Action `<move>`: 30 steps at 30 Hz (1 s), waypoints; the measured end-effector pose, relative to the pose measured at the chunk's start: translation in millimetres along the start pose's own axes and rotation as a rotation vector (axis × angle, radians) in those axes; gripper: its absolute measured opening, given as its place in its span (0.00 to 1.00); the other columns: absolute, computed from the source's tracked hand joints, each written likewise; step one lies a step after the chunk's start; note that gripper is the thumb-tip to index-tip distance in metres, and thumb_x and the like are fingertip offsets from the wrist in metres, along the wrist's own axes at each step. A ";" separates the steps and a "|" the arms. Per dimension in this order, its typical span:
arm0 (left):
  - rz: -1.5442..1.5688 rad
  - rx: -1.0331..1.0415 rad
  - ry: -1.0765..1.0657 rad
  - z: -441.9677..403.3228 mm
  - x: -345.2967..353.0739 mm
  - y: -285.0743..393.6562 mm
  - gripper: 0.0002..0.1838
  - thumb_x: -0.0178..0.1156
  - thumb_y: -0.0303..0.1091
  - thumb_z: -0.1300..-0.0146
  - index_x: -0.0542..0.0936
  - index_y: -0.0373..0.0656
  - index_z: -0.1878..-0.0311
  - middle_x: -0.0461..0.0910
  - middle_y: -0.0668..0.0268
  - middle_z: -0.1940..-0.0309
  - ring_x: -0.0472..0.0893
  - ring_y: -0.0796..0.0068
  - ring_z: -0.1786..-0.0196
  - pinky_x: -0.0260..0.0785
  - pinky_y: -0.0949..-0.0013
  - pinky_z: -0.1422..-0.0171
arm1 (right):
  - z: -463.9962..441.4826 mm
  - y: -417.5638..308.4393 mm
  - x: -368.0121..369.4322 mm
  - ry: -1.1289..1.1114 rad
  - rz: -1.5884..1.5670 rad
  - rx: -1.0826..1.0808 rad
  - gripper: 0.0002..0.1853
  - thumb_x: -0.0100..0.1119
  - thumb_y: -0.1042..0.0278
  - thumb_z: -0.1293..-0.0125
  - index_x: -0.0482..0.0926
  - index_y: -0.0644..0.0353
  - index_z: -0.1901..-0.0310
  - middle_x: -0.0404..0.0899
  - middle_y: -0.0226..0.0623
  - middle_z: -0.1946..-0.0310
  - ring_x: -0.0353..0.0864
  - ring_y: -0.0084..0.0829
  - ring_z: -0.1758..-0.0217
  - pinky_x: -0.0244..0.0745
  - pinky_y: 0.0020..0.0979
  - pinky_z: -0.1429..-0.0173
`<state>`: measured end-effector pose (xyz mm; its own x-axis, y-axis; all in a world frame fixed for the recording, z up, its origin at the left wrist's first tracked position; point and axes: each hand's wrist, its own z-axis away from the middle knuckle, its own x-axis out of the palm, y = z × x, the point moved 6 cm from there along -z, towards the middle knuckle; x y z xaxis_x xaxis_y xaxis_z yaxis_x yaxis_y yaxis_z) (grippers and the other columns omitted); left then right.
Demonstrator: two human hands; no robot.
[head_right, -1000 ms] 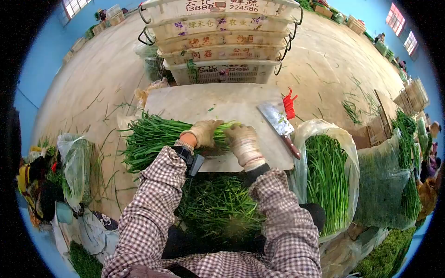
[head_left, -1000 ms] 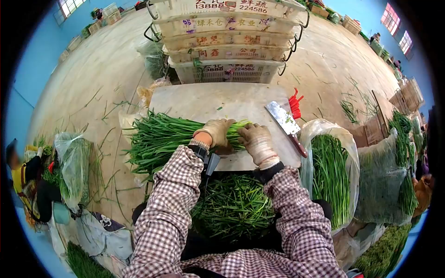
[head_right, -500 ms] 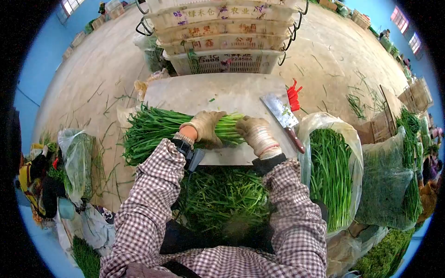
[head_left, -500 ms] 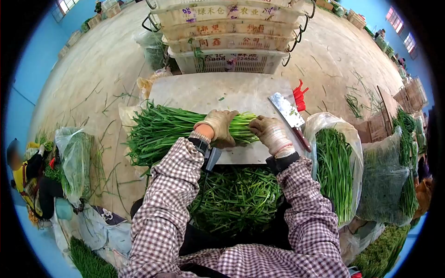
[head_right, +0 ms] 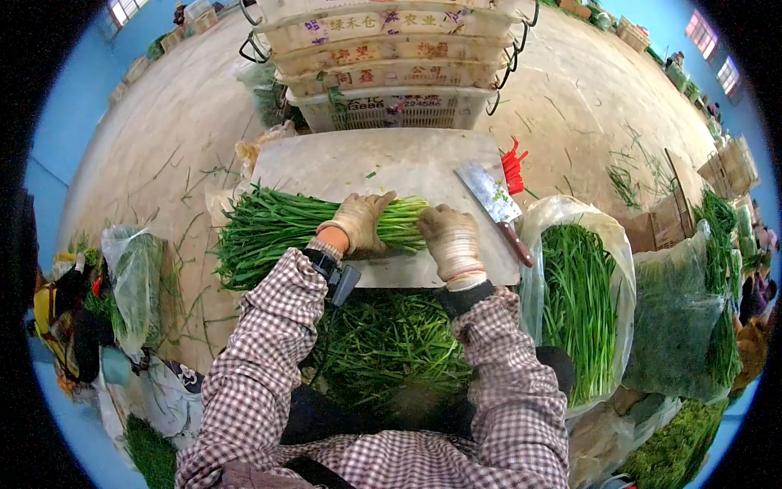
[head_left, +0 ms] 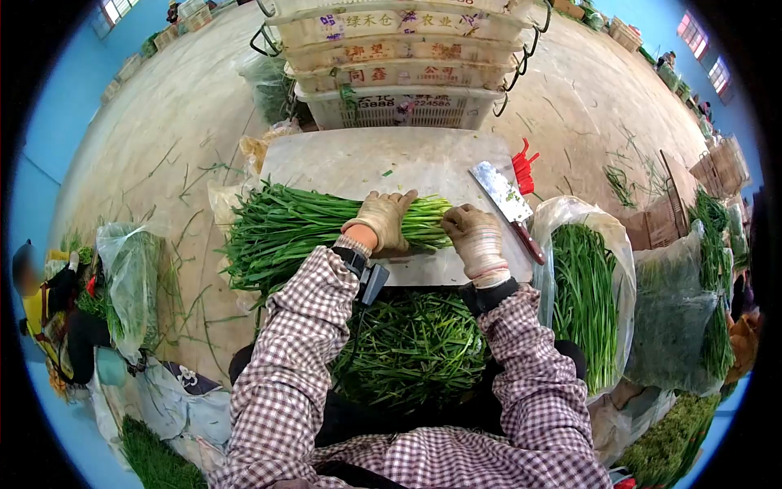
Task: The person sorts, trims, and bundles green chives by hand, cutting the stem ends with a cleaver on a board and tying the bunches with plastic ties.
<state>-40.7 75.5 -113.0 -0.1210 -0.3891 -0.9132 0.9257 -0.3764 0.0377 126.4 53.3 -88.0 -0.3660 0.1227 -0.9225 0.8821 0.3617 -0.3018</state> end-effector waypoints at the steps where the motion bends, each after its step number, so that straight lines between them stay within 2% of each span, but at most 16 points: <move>1: 0.004 0.002 -0.006 0.3 0.0 -0.1 0.62 0.73 0.59 0.52 0.47 0.48 0.21 0.65 0.57 0.29 0.66 0.62 0.28 0.55 0.56 0.24 | 0.6 -0.8 3.2 0.009 0.026 -0.075 0.08 0.59 0.58 0.36 0.82 0.50 0.66 0.83 0.36 0.64 0.82 0.43 0.62 0.76 0.44 0.57; 3: 0.010 0.005 -0.007 0.4 0.5 0.5 0.62 0.73 0.59 0.52 0.47 0.48 0.21 0.65 0.57 0.29 0.66 0.62 0.28 0.54 0.55 0.24 | 1.9 -5.3 6.3 0.030 0.077 -0.222 0.07 0.60 0.58 0.37 0.82 0.49 0.64 0.83 0.36 0.62 0.83 0.43 0.61 0.76 0.44 0.56; 9: 0.010 -0.013 -0.018 2.1 -0.8 2.5 0.62 0.72 0.60 0.52 0.47 0.49 0.21 0.65 0.57 0.29 0.65 0.61 0.27 0.54 0.55 0.24 | 0.4 -2.0 12.9 -0.162 -0.002 0.096 0.10 0.62 0.57 0.38 0.84 0.47 0.58 0.84 0.35 0.58 0.83 0.43 0.56 0.78 0.42 0.52; 12: 0.001 -0.015 -0.022 3.5 -0.9 3.8 0.61 0.72 0.60 0.52 0.47 0.49 0.21 0.65 0.57 0.29 0.65 0.61 0.27 0.54 0.55 0.24 | -6.2 -1.4 14.9 -0.191 0.008 0.038 0.11 0.63 0.55 0.39 0.85 0.48 0.58 0.83 0.36 0.57 0.83 0.44 0.57 0.78 0.42 0.52; 15: 0.017 -0.006 -0.012 4.3 -2.0 4.1 0.62 0.72 0.61 0.53 0.48 0.49 0.21 0.64 0.57 0.29 0.64 0.61 0.27 0.53 0.55 0.23 | -6.7 -0.8 12.8 -0.226 -0.146 -0.034 0.11 0.65 0.54 0.40 0.86 0.48 0.61 0.82 0.37 0.59 0.83 0.44 0.57 0.77 0.43 0.52; 18: 0.023 -0.007 -0.011 4.3 -1.7 2.4 0.63 0.73 0.62 0.55 0.49 0.48 0.21 0.65 0.57 0.29 0.65 0.60 0.27 0.53 0.55 0.23 | -9.5 -4.7 8.5 -0.191 -0.084 -0.081 0.11 0.65 0.53 0.41 0.86 0.49 0.63 0.81 0.38 0.61 0.82 0.45 0.59 0.77 0.43 0.53; 21: 0.023 -0.008 -0.016 3.1 -2.8 4.5 0.64 0.73 0.63 0.57 0.50 0.48 0.22 0.65 0.57 0.29 0.65 0.60 0.27 0.53 0.55 0.23 | -10.8 -4.1 13.2 -0.193 -0.151 -0.025 0.09 0.67 0.58 0.43 0.86 0.50 0.63 0.81 0.38 0.63 0.82 0.43 0.59 0.77 0.41 0.53; 24: 0.024 0.023 0.023 4.2 -6.7 4.3 0.65 0.74 0.65 0.59 0.51 0.45 0.22 0.67 0.54 0.31 0.69 0.59 0.30 0.56 0.56 0.25 | -7.3 1.6 21.0 -0.108 -0.507 -0.045 0.05 0.69 0.73 0.45 0.84 0.58 0.66 0.76 0.36 0.67 0.78 0.35 0.65 0.76 0.32 0.58; 27: 0.021 0.046 -0.004 1.2 -7.6 3.0 0.67 0.75 0.65 0.61 0.51 0.43 0.23 0.69 0.52 0.33 0.71 0.56 0.33 0.58 0.57 0.26 | -15.7 8.9 33.8 -0.143 -0.700 -0.071 0.04 0.68 0.79 0.44 0.82 0.62 0.67 0.74 0.33 0.65 0.76 0.28 0.61 0.74 0.28 0.55; 28: 0.039 0.079 0.051 -0.4 -7.9 2.2 0.67 0.76 0.63 0.62 0.52 0.41 0.23 0.72 0.50 0.36 0.73 0.52 0.35 0.59 0.57 0.27 | -20.8 15.5 43.4 -0.218 -0.912 0.066 0.03 0.67 0.79 0.41 0.81 0.65 0.67 0.73 0.30 0.62 0.75 0.24 0.59 0.73 0.26 0.53; 29: 0.063 0.084 0.047 -1.2 -6.7 1.0 0.66 0.77 0.63 0.62 0.53 0.41 0.23 0.72 0.50 0.36 0.73 0.52 0.35 0.59 0.56 0.27 | -21.4 26.0 49.9 -0.314 -0.952 0.188 0.03 0.66 0.77 0.38 0.81 0.65 0.66 0.71 0.28 0.61 0.74 0.22 0.58 0.72 0.25 0.52; 30: 0.086 0.090 0.045 -0.5 -9.6 1.4 0.66 0.77 0.62 0.62 0.53 0.40 0.24 0.73 0.49 0.37 0.72 0.52 0.35 0.59 0.56 0.27 | -22.7 29.7 46.5 -0.329 -0.989 0.172 0.03 0.66 0.76 0.38 0.81 0.64 0.66 0.72 0.28 0.62 0.75 0.22 0.58 0.72 0.25 0.52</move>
<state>-38.0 79.1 -104.4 -0.0242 -0.3864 -0.9220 0.8959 -0.4177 0.1515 128.8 90.7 -134.4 -0.8694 -0.4209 -0.2588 0.2741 0.0250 -0.9614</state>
